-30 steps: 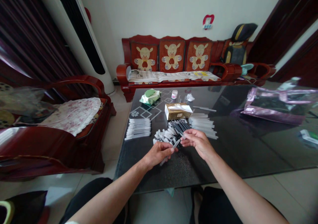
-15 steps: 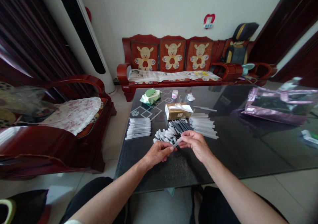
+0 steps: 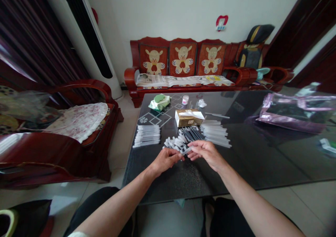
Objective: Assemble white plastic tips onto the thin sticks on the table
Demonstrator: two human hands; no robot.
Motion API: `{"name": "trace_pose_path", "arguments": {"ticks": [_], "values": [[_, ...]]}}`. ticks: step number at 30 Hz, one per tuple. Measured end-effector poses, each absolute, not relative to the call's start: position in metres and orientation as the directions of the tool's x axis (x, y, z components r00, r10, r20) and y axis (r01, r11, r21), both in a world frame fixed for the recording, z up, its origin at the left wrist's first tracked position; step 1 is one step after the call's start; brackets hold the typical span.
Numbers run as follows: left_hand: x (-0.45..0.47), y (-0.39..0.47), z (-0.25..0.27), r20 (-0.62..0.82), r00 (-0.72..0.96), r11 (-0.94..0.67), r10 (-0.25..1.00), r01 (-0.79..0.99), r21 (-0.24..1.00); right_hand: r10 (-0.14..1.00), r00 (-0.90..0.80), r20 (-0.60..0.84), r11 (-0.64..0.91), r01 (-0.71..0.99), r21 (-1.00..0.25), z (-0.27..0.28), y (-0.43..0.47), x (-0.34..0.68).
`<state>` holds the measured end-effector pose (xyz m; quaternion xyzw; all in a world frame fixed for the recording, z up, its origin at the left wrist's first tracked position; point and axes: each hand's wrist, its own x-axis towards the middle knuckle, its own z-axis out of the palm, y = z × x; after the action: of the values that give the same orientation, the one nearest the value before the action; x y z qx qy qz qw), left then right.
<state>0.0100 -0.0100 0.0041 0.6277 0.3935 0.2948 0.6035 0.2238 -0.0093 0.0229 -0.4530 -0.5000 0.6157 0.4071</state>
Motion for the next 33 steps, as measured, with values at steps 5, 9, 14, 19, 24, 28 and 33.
{"name": "trace_pose_path", "arguments": {"ticks": [5,9,14,19,24,28,33], "values": [[0.008,-0.01,0.006,-0.174,0.561,0.174,0.809,0.055,0.983,0.934,-0.323,-0.155,-0.153,0.032,-0.988,0.027,-0.01,0.231],[0.008,-0.011,0.005,-0.213,0.591,0.257,0.779,0.008,0.966,0.915,-0.384,-0.127,-0.108,0.07,-0.992,0.026,-0.008,0.236],[0.006,-0.011,0.007,-0.188,0.626,0.204,0.757,0.048,0.978,0.899,-0.425,-0.104,-0.023,0.192,-0.981,0.03,-0.009,0.239],[0.005,-0.011,0.008,-0.148,0.626,0.102,0.766,0.108,0.989,0.897,-0.432,-0.092,0.014,0.238,-0.971,0.033,-0.012,0.237],[0.009,-0.013,0.006,-0.107,0.574,0.038,0.812,0.131,0.991,0.908,-0.411,-0.079,0.037,0.265,-0.963,0.031,-0.012,0.234],[0.011,-0.015,0.007,-0.117,0.542,0.047,0.832,0.142,0.989,0.927,-0.36,-0.101,0.009,0.291,-0.957,0.028,-0.012,0.231],[0.013,-0.016,0.01,-0.146,0.515,0.118,0.845,0.088,0.989,0.951,-0.302,-0.063,0.031,0.298,-0.954,0.025,-0.014,0.225]]}}
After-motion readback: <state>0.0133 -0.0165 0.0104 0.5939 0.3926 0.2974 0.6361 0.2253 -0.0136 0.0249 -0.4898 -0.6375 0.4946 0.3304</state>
